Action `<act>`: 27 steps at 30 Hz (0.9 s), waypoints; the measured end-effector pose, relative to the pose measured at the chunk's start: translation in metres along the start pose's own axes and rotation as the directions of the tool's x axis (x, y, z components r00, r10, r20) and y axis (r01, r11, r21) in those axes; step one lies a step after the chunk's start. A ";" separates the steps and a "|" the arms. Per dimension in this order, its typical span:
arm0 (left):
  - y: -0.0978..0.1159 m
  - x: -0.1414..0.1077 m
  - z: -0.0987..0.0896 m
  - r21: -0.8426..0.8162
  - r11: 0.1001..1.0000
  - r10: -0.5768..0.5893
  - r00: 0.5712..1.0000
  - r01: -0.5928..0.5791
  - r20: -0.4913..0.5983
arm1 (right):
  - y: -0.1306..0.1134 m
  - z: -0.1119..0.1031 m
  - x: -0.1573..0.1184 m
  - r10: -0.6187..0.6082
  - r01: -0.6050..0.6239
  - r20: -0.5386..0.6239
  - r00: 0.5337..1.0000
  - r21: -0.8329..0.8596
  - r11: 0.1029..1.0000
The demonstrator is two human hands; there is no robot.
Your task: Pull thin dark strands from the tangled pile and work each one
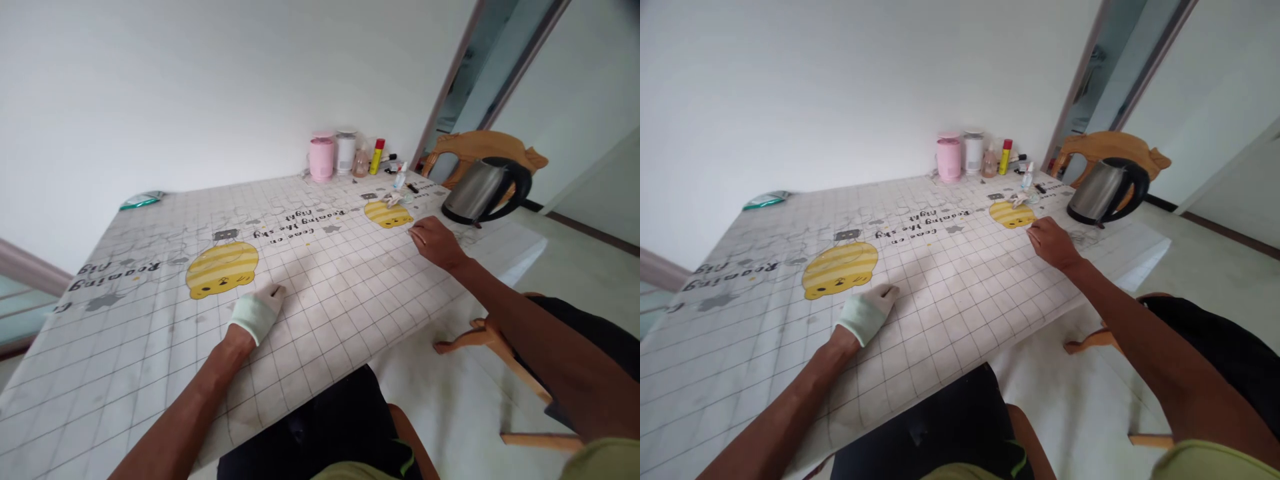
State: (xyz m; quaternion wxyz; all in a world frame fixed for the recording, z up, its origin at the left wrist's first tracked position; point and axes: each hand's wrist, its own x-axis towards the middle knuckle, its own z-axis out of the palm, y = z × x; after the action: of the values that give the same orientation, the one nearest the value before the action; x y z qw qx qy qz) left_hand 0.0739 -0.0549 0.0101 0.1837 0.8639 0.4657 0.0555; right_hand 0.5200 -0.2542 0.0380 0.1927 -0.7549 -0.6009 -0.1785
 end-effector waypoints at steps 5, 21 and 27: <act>0.009 -0.005 -0.013 -0.282 0.958 -0.105 0.977 0.049 -0.185 | -0.114 -0.007 0.020 0.183 -0.116 -0.056 0.982 0.585 0.803; -0.004 -0.008 -0.028 -0.829 0.560 0.015 1.000 -0.001 0.009 | -0.277 0.056 0.085 -0.084 -0.377 0.380 0.921 0.925 0.045; -0.006 -0.003 -0.022 -0.843 0.525 -0.087 0.993 0.112 0.078 | -0.286 0.076 0.091 -0.072 -0.413 0.413 0.908 0.910 0.026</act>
State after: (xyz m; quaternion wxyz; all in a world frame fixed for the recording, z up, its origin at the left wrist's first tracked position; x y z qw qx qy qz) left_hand 0.0614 -0.0484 0.0286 0.5877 0.6396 0.4267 0.2520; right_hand 0.2635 -0.0818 0.0400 0.5683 -0.4970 -0.4811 0.4456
